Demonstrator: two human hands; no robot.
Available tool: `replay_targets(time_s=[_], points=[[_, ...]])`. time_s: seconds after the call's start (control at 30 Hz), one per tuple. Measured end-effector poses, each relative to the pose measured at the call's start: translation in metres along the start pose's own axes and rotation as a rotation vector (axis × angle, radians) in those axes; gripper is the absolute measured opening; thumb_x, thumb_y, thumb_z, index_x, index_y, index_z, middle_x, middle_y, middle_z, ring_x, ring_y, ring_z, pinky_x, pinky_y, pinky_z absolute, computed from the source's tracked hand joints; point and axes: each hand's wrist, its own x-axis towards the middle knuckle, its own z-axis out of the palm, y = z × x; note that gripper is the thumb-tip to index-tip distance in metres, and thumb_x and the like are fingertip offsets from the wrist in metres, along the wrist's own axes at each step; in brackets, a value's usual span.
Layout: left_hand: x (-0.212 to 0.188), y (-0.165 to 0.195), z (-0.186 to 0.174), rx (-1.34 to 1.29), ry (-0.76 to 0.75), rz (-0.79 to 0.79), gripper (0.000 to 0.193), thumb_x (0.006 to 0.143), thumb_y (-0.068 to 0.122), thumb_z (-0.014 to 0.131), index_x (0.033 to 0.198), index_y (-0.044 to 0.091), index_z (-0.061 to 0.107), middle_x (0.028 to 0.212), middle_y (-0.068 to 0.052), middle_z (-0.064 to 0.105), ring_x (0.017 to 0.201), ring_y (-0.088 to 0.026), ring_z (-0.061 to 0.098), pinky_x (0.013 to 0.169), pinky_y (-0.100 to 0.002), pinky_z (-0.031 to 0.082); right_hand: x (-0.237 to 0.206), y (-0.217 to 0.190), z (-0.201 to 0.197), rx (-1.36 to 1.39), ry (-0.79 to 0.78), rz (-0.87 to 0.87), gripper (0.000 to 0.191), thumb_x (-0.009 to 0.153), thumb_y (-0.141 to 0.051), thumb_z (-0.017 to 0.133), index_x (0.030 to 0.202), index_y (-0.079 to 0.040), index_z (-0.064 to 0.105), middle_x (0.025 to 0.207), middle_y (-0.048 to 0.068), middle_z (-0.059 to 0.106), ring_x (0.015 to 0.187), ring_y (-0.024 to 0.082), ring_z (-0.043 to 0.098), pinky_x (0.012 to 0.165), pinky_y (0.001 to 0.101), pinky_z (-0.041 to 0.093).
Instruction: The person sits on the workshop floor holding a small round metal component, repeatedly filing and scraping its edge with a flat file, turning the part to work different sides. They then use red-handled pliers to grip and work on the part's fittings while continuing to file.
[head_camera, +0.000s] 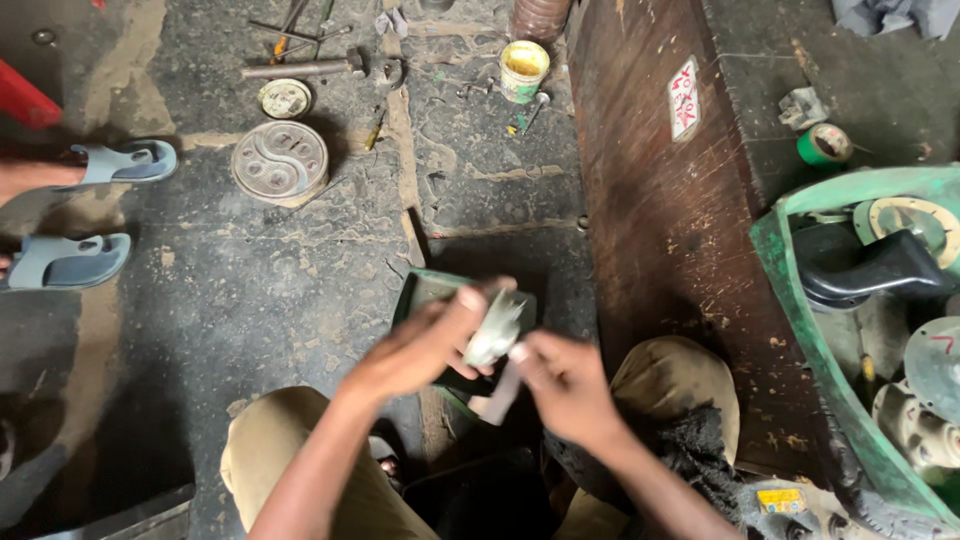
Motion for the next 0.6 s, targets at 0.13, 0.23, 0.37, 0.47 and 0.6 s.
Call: replay_targets(time_s=[0.13, 0.23, 0.37, 0.47, 0.6], points=[[-0.009, 0.006, 0.003, 0.423, 0.217, 0.514, 0.083, 0.095, 0.075, 0.045, 0.154, 0.016, 0.043, 0.119, -0.016, 0.072, 0.104, -0.040, 0.075, 0.090, -0.047, 0.059, 0.004, 0.009, -0.003, 1.253, -0.027, 0.432, 0.010, 0.095, -0.010, 0.059, 0.089, -0.001, 0.060, 0.073, 0.005, 0.057, 0.065, 0.016, 0.053, 0.061, 0.0326, 0.044], [-0.004, 0.000, 0.018, 0.602, 0.344, 0.777, 0.080, 0.092, 0.064, 0.066, 0.152, 0.015, 0.046, 0.133, -0.024, 0.067, 0.111, -0.048, 0.069, 0.094, -0.051, 0.056, 0.002, 0.018, -0.002, 1.308, -0.068, 0.452, 0.005, 0.090, -0.007, 0.058, 0.092, -0.003, 0.059, 0.073, 0.003, 0.055, 0.067, 0.015, 0.052, 0.061, 0.0307, 0.043], [0.002, -0.005, 0.023, 0.625, 0.340, 0.488, 0.077, 0.084, 0.056, 0.068, 0.148, 0.017, 0.052, 0.129, -0.022, 0.069, 0.095, -0.046, 0.071, 0.088, -0.050, 0.057, -0.003, 0.020, 0.001, 0.496, -0.083, 0.170, 0.009, 0.095, -0.005, 0.063, 0.086, -0.001, 0.063, 0.068, 0.001, 0.055, 0.058, 0.012, 0.047, 0.052, 0.0281, 0.037], [-0.002, 0.003, 0.016, 0.510, 0.227, 0.125, 0.074, 0.091, 0.058, 0.055, 0.154, 0.021, 0.050, 0.104, -0.021, 0.072, 0.082, -0.034, 0.075, 0.086, -0.045, 0.057, -0.006, 0.009, 0.006, 0.040, -0.008, -0.002, 0.012, 0.095, -0.007, 0.066, 0.085, 0.000, 0.067, 0.066, 0.002, 0.058, 0.056, 0.012, 0.049, 0.050, 0.0288, 0.038], [-0.017, 0.021, -0.005, 0.020, -0.105, 0.061, 0.077, 0.096, 0.058, 0.035, 0.164, 0.024, 0.028, 0.104, -0.013, 0.075, 0.075, -0.020, 0.074, 0.073, -0.040, 0.059, -0.008, -0.005, 0.006, -0.111, 0.026, -0.103, 0.012, 0.092, -0.011, 0.069, 0.090, 0.001, 0.073, 0.065, 0.002, 0.061, 0.052, 0.012, 0.053, 0.047, 0.0302, 0.040]])
